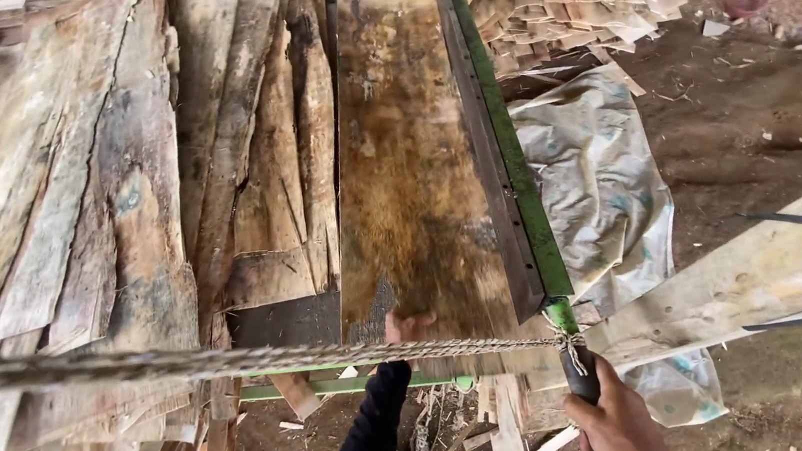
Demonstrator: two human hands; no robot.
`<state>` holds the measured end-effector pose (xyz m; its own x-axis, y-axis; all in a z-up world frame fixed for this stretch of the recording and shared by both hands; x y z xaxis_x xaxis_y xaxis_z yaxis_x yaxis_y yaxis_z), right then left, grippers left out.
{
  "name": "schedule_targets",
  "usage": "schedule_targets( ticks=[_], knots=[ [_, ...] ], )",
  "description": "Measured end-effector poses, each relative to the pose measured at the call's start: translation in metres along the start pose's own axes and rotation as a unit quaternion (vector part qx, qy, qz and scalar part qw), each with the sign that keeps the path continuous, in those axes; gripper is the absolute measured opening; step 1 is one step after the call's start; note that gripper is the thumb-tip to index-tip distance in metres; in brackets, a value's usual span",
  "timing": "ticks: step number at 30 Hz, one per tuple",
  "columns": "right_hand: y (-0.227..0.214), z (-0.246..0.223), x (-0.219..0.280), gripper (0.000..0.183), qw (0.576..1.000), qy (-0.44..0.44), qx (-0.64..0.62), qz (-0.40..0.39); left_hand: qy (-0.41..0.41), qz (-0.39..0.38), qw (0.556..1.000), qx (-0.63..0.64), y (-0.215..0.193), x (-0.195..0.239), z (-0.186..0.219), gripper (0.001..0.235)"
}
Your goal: Trimming thin wood sheets using a manual industrial guillotine cutter.
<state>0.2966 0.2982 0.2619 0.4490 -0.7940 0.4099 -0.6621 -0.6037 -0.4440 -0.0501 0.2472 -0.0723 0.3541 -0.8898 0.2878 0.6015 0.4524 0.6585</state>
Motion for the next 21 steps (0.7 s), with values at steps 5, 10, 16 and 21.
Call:
schedule_targets(
  ticks=[5, 10, 16, 21],
  knots=[
    [0.029, 0.164, -0.055, 0.061, 0.933, -0.280, 0.218, -0.061, -0.014, 0.171, 0.752, -0.637, 0.018, -0.026, 0.039, 0.023],
    [0.017, 0.061, -0.022, 0.076, 0.984, -0.160, 0.071, 0.031, 0.115, 0.141, 0.694, -0.696, 0.006, -0.065, 0.053, 0.018],
    [0.028, 0.065, -0.020, 0.084, 0.994, -0.085, 0.064, -0.005, -0.068, 0.200, 0.945, -0.252, 0.001, -0.081, 0.062, 0.047],
    [0.041, 0.074, -0.020, 0.082, 0.994, -0.089, 0.068, -0.016, -0.091, 0.200, 0.951, -0.215, 0.014, -0.072, 0.072, 0.062]
  ],
)
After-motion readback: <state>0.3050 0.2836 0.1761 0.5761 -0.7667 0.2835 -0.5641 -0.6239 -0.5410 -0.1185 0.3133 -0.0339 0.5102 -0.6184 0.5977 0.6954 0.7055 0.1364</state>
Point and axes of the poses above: each hand's wrist, its own x-axis away from the middle knuckle, its own y-axis out of the palm, z = x × y, the point moved 1 cm from there along -x, towards the middle knuckle, and after that the axes turned 12 degrees about -y, right-handed, at the moved point
